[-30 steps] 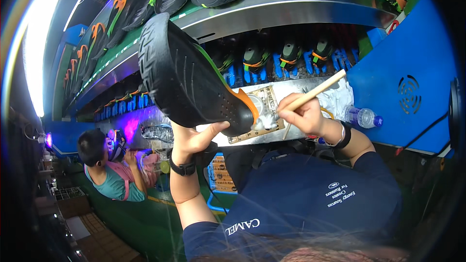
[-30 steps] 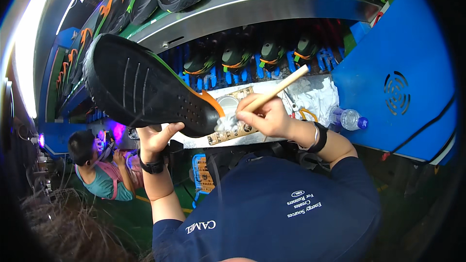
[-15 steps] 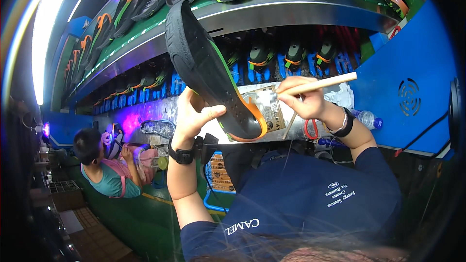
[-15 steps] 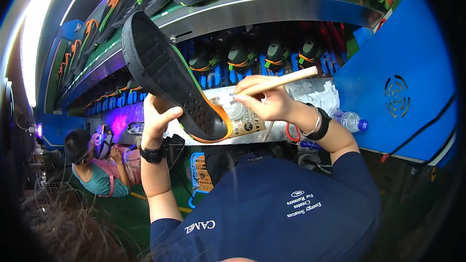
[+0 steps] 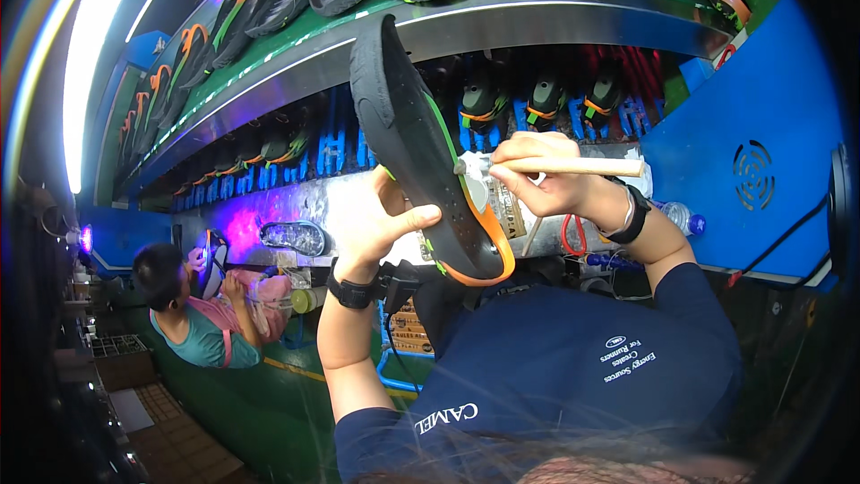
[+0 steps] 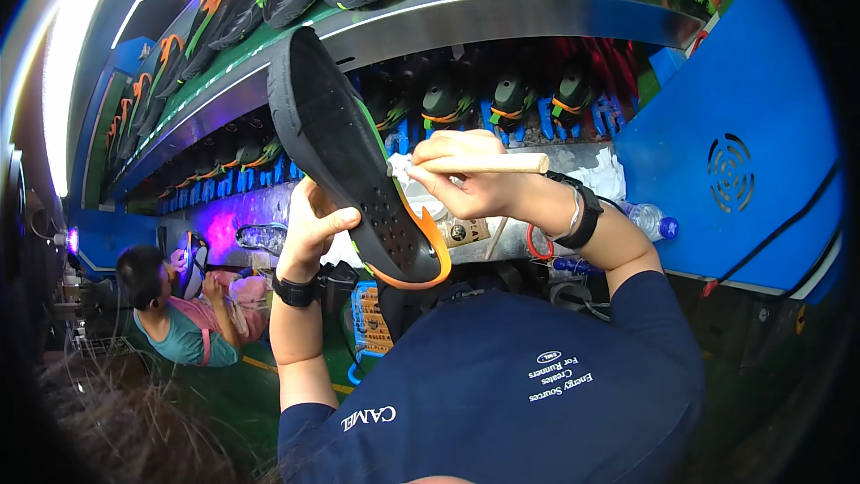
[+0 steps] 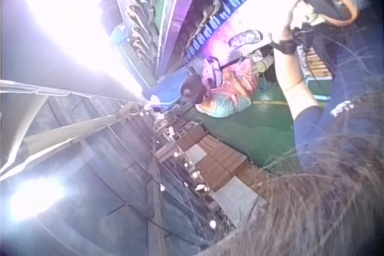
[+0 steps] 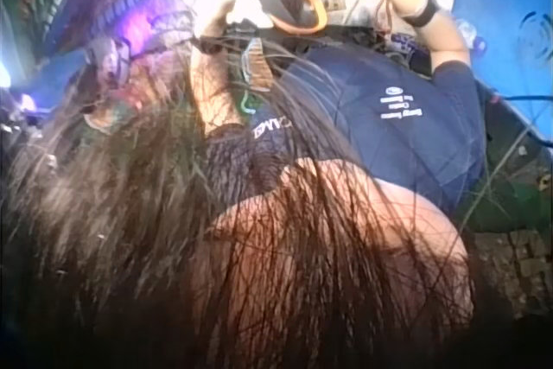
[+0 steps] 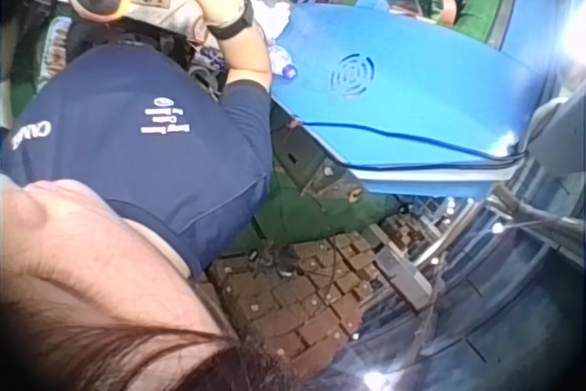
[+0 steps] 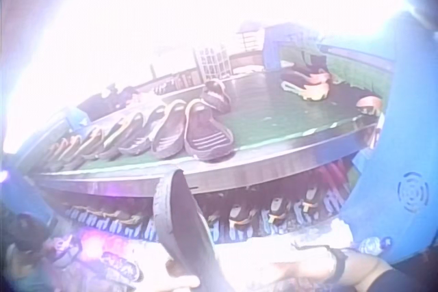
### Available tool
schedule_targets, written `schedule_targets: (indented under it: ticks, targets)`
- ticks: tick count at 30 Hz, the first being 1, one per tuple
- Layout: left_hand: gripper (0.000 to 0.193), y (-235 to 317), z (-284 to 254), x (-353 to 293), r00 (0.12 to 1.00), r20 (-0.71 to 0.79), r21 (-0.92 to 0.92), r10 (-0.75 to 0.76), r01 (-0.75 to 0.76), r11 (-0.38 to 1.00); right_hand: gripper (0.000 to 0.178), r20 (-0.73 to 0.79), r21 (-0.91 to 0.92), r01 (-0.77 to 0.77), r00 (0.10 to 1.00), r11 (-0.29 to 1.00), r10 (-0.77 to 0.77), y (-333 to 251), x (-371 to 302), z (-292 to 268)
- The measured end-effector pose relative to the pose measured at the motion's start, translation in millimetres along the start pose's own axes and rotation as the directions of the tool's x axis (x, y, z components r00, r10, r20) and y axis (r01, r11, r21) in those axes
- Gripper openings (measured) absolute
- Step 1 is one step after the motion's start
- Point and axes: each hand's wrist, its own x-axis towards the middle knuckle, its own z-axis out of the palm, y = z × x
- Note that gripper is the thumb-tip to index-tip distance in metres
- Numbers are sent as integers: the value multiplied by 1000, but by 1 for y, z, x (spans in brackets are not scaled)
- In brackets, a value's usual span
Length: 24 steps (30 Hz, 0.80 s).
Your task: Applying glue or primer to the edges of shoe soles using a brush and placing them on a conveyor belt.
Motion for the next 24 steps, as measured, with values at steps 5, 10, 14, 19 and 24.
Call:
schedule_targets:
  ticks: [5,10,14,19,24]
  targets:
    - [61,5,13,-3,1000,19,3,-11,11,1000,6,-51,-60,41,998,997,-44,9,14,-5]
    - [61,8,22,-6,996,60,61,-73,69,996,5,-65,-137,92,993,986,-102,16,28,-13]
    - [62,8,26,-8,995,60,80,-82,77,994,5,-85,-159,127,986,979,-142,13,30,-11]
    - [63,12,27,-10,999,-14,95,-52,53,994,11,-33,-203,184,980,962,-194,5,15,-7]
    - [59,16,17,-7,998,-59,123,14,-7,992,10,7,-71,171,985,983,-171,-9,-20,9]
